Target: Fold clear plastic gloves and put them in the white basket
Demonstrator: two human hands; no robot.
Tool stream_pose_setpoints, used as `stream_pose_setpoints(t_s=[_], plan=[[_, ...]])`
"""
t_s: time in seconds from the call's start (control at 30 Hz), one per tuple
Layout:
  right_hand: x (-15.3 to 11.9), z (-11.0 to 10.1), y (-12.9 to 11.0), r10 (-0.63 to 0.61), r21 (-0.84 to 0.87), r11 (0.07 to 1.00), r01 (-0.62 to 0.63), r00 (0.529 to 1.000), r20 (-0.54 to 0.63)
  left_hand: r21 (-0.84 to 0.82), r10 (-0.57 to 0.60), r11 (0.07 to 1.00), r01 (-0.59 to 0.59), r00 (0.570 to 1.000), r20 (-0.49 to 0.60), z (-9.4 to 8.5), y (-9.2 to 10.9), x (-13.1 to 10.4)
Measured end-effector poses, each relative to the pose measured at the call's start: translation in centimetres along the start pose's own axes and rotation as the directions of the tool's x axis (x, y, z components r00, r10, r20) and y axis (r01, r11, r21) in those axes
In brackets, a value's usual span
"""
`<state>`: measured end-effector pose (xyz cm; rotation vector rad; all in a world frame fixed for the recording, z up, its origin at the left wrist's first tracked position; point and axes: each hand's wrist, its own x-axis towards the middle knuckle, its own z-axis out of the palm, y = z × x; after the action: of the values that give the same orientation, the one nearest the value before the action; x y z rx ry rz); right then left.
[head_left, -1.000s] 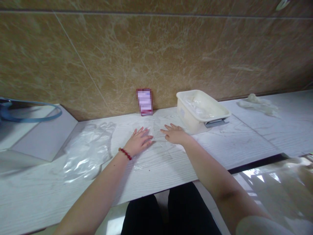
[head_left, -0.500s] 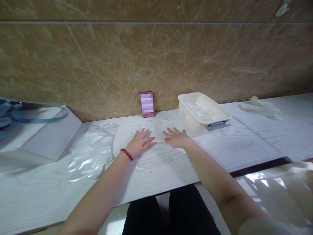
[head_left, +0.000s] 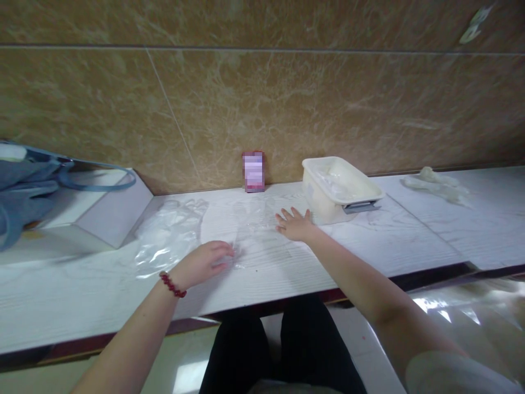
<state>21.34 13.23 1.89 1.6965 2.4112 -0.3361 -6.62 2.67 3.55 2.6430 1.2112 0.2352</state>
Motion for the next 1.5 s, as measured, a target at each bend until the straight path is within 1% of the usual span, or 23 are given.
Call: stream_pose_setpoints(t_s=[0.07, 0.17, 0.27, 0.37, 0.43, 0.47, 0.53, 0.6, 0.63, 0.7, 0.77, 0.83, 0.93, 1.0, 1.07, 1.13, 1.2, 1.23, 1.3, 1.4, 1.43, 1.5], plan=[[-0.2, 0.1, 0.0, -0.015, -0.002, 1.000, 0.015, 0.999, -0.035, 0.042, 0.055, 0.998, -0.053, 0.998, -0.038, 1.2, 0.1, -0.2], [-0.4, 0.1, 0.2, -0.012, 0.026, 1.000, 0.013, 0.999, -0.043, 0.132, 0.151, 0.982, -0.137, 0.983, -0.100, 2.5, 0.0, 0.2], [-0.6, -0.2, 0.6, -0.021, 0.065, 0.998, 0.027, 0.996, -0.089, 0.207, 0.225, 0.958, -0.197, 0.966, -0.127, 3.1, -0.2, 0.8], [-1.1, -0.3, 1.4, -0.022, 0.101, 0.994, 0.038, 0.987, -0.158, 0.189, 0.231, 0.962, -0.199, 0.959, -0.164, 3.2, -0.2, 1.5], [-1.9, -0.3, 1.9, -0.054, 0.119, 0.990, 0.079, 0.977, -0.204, 0.126, 0.184, 0.979, -0.162, 0.963, -0.197, 3.0, -0.1, 1.9], [-2.4, -0.2, 2.2, -0.101, 0.126, 0.983, 0.132, 0.969, -0.226, 0.087, 0.145, 0.988, -0.129, 0.965, -0.217, 2.8, 0.0, 2.2], [-3.5, 0.1, 2.6, -0.251, 0.132, 0.947, 0.292, 0.933, -0.257, 0.003, 0.037, 0.999, -0.038, 0.964, -0.263, 2.5, 0.3, 2.6], [-4.6, 0.7, 2.9, -0.391, 0.136, 0.888, 0.438, 0.878, -0.275, -0.091, -0.093, 0.993, 0.069, 0.947, -0.306, 2.1, 0.4, 3.0], [-4.9, 1.1, 3.0, -0.430, 0.142, 0.865, 0.481, 0.857, -0.284, -0.135, -0.154, 0.984, 0.116, 0.937, -0.315, 2.0, 0.4, 3.2], [-5.1, 1.9, 3.0, -0.445, 0.163, 0.845, 0.510, 0.838, -0.315, -0.211, -0.251, 0.959, 0.191, 0.916, -0.313, 1.7, 0.4, 3.7], [-4.6, 2.6, 2.9, -0.406, 0.192, 0.847, 0.496, 0.836, -0.370, -0.281, -0.321, 0.930, 0.235, 0.894, -0.312, 1.4, 0.3, 4.2], [-3.6, 2.9, 2.6, -0.347, 0.229, 0.849, 0.476, 0.829, -0.438, -0.360, -0.368, 0.899, 0.250, 0.876, -0.312, 1.1, 0.1, 4.8], [-1.7, 2.2, 2.0, -0.238, 0.319, 0.842, 0.435, 0.831, -0.503, -0.462, -0.404, 0.855, 0.237, 0.862, -0.305, 0.6, -0.5, 6.3], [-0.5, 1.3, 1.5, -0.145, 0.385, 0.846, 0.368, 0.855, -0.498, -0.541, -0.451, 0.808, 0.233, 0.836, -0.314, 0.3, -1.1, 7.6], [0.8, 0.4, 1.0, -0.053, 0.440, 0.853, 0.282, 0.884, -0.465, -0.659, -0.546, 0.715, 0.234, 0.776, -0.316, 0.2, -1.9, 9.1], [2.2, -0.4, 0.6, 0.012, 0.473, 0.856, 0.207, 0.908, -0.419, -0.791, -0.646, 0.571, 0.218, 0.714, -0.270, 0.2, -2.7, 10.5], [3.6, -0.9, 0.3, 0.063, 0.477, 0.869, 0.135, 0.924, -0.377, -0.872, -0.707, 0.448, 0.196, 0.675, -0.211, 0.4, -3.6, 11.5], [4.4, -1.1, 0.2, 0.084, 0.467, 0.878, 0.104, 0.928, -0.363, -0.892, -0.723, 0.412, 0.185, 0.662, -0.197, 0.6, -3.9, 11.9], [5.8, -1.3, 0.0, 0.133, 0.440, 0.897, 0.038, 0.927, -0.350, -0.900, -0.738, 0.404, 0.163, 0.640, -0.215, 1.0, -4.7, 12.4], [7.3, -1.5, -0.3, 0.218, 0.383, 0.920, -0.078, 0.916, -0.337, -0.874, -0.744, 0.458, 0.161, 0.608, -0.278, 1.8, -5.7, 12.9], [7.7, -1.5, -0.4, 0.241, 0.363, 0.925, -0.114, 0.914, -0.328, -0.852, -0.741, 0.490, 0.186, 0.604, -0.293, 1.9, -6.0, 13.1], [8.2, -1.6, -0.7, 0.277, 0.332, 0.928, -0.172, 0.912, -0.302, -0.773, -0.735, 0.567, 0.284, 0.599, -0.318, 2.2, -6.4, 13.6]])
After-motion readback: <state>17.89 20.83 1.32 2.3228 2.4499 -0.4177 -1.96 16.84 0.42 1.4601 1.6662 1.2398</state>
